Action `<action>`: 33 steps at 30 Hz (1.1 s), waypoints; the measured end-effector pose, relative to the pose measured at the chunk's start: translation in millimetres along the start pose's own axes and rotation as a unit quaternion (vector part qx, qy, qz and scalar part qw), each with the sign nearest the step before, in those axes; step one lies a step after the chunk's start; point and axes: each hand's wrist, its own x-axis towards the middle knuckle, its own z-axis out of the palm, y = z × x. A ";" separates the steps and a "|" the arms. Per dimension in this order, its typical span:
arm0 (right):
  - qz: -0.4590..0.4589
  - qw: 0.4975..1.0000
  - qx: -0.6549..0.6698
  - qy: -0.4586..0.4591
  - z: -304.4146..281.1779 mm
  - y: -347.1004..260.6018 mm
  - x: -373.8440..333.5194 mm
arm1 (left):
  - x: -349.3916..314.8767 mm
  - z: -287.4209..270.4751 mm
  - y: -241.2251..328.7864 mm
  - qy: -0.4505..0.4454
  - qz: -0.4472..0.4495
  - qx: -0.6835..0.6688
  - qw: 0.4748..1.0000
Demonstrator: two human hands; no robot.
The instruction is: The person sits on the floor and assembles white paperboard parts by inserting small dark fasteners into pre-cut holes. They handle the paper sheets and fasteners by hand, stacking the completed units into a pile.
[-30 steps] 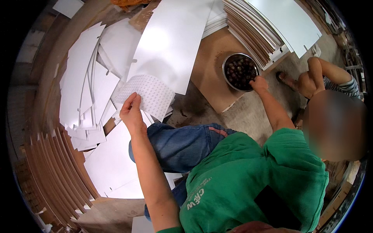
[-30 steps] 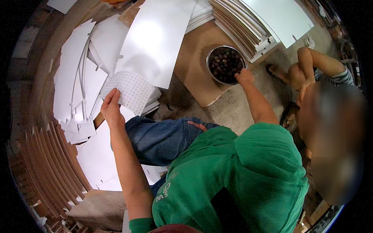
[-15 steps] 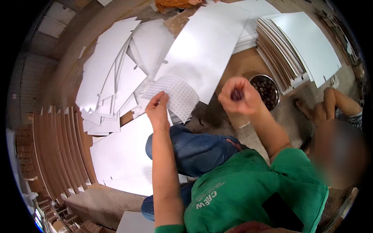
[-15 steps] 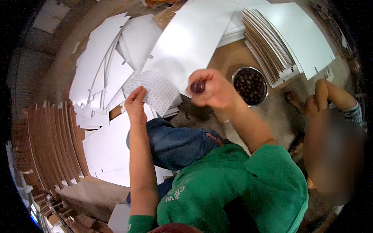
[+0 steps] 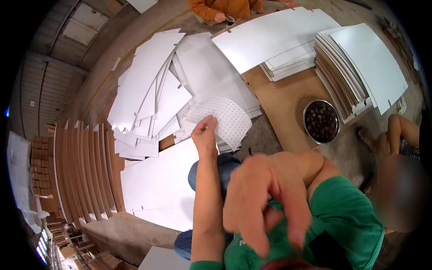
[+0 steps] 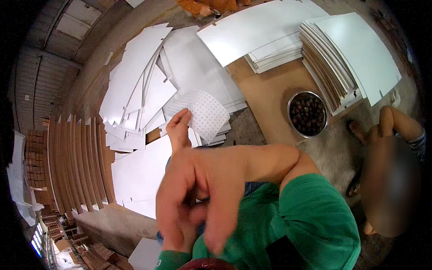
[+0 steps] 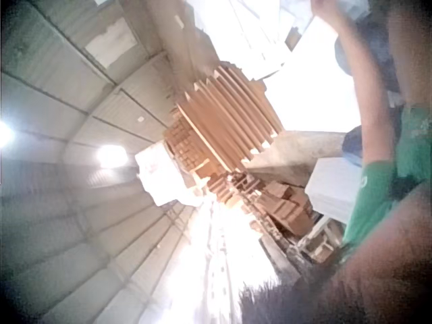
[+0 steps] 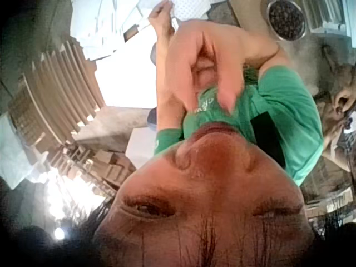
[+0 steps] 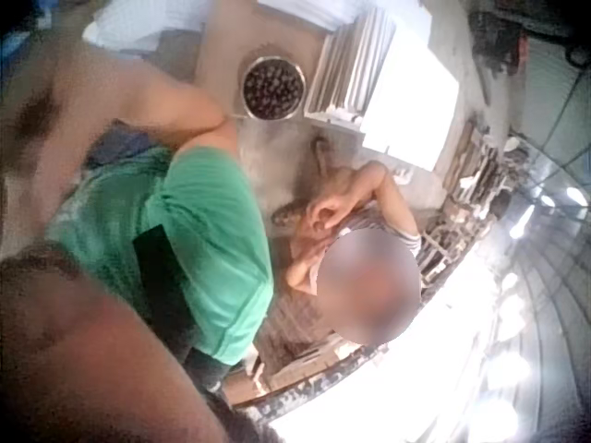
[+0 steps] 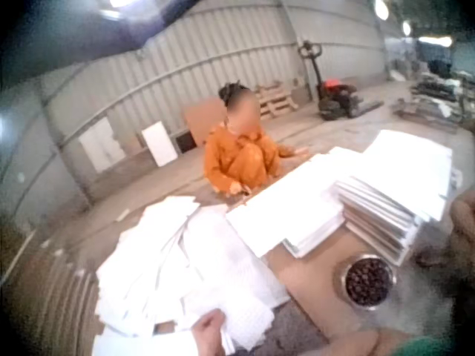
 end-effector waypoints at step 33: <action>-0.125 0.755 -0.606 0.216 -67.1 158.9 23.4 | 9.8 -17.0 -0.9 0.021 -0.064 -0.179 0.982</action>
